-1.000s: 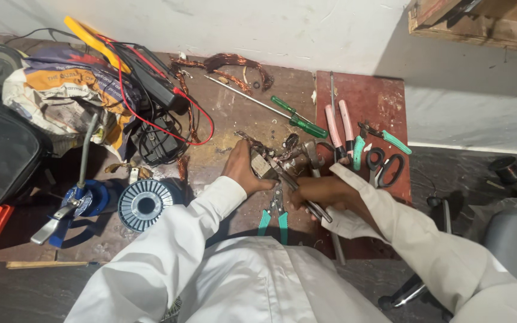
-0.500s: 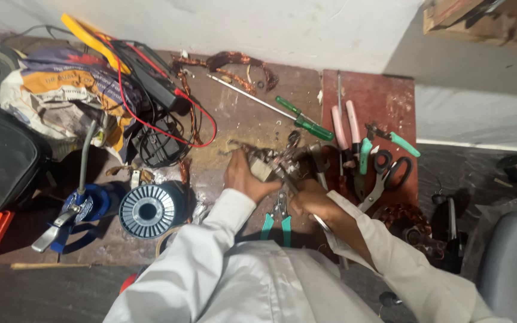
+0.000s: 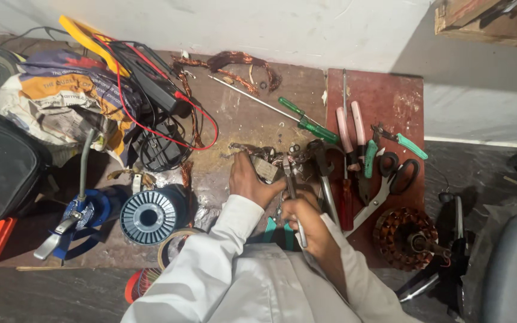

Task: The person uses pliers and a hammer to remove copper windings from a cylindrical metal component on a workbench. They repeatedly strike the component to loosen the windings and pull them out with pliers, placing the removed pieces on the table.

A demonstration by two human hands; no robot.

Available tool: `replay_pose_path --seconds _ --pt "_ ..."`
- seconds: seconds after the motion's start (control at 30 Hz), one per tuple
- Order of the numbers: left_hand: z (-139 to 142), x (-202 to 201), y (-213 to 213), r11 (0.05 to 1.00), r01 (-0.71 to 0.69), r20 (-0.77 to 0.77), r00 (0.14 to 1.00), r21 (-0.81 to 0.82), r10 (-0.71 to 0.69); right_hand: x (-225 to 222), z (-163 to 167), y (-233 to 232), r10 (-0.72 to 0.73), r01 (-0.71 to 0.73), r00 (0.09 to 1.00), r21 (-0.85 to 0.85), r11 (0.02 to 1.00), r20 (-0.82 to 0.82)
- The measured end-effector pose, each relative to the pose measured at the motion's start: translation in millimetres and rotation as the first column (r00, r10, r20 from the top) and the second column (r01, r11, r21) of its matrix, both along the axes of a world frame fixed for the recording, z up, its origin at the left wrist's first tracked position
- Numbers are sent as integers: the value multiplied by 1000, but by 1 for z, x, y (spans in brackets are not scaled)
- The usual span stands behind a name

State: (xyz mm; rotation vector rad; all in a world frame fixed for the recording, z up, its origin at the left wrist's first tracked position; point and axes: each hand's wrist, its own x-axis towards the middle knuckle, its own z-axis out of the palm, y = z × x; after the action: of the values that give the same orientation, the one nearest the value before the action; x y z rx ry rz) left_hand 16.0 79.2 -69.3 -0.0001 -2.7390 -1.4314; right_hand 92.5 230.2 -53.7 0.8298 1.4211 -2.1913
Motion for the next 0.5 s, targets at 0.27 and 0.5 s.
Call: replay_pose_path --seconds 0.27,0.5 --pt "-1 -2 -17 991 128 46 991 22 -129 -7 36 12 360 -408 899 184 894 249" --pt "3 -17 -31 909 417 177 893 22 -414 -33 72 42 844 -877 474 215 429 251"
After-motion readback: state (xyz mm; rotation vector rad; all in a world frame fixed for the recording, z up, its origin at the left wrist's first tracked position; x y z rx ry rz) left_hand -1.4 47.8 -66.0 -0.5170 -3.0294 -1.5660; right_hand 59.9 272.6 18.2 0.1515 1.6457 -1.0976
